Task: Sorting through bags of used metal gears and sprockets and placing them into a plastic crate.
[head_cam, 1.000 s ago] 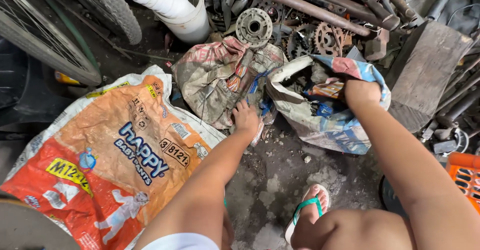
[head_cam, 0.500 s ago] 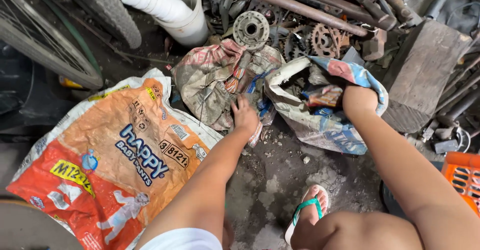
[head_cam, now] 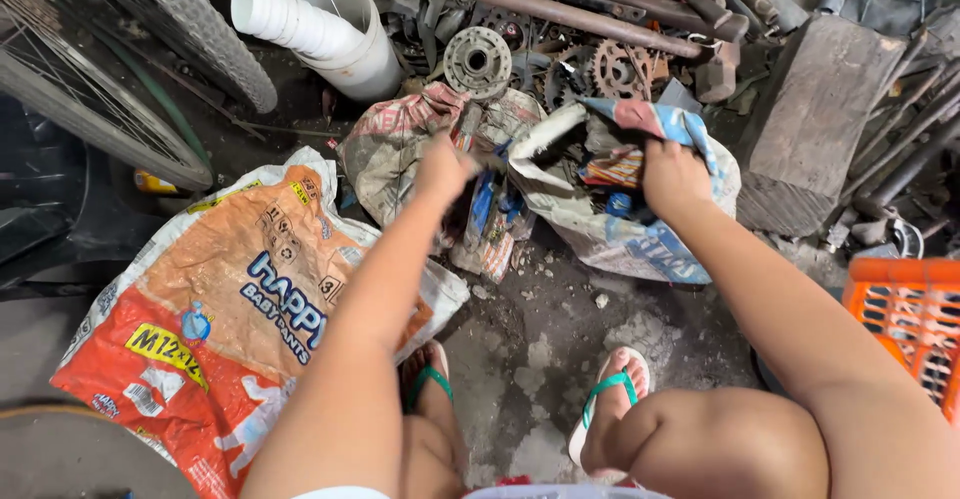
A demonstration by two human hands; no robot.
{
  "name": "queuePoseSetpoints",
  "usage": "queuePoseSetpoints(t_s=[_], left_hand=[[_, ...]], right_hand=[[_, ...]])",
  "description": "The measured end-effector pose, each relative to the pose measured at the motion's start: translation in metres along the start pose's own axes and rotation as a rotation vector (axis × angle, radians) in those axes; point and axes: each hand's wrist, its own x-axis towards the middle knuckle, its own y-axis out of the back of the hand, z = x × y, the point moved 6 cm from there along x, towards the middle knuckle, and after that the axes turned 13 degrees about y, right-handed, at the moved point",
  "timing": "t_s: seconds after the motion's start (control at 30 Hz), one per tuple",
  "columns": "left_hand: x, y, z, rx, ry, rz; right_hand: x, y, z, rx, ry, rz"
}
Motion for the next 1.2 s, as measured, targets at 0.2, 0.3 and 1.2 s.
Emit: queuePoseSetpoints(t_s=[0.2, 0.3, 1.2], left_hand=[[-0.02, 0.102, 0.082, -0.1, -0.305, -0.022], [-0.032, 0.121, 0.1, -0.129, -0.359, -0.057], [-0.088, -0.128, 0.097, -0.759, -0.165, 0.044]], right_hand=[[-0.016, 0.093, -0.053, 0.074, 0.226, -0.367], [-0.039, 0.093, -0.053, -0.079, 0.345, -0.698], [-0.083, 0.1, -0.091, -0.175, 0.505, -0.405]])
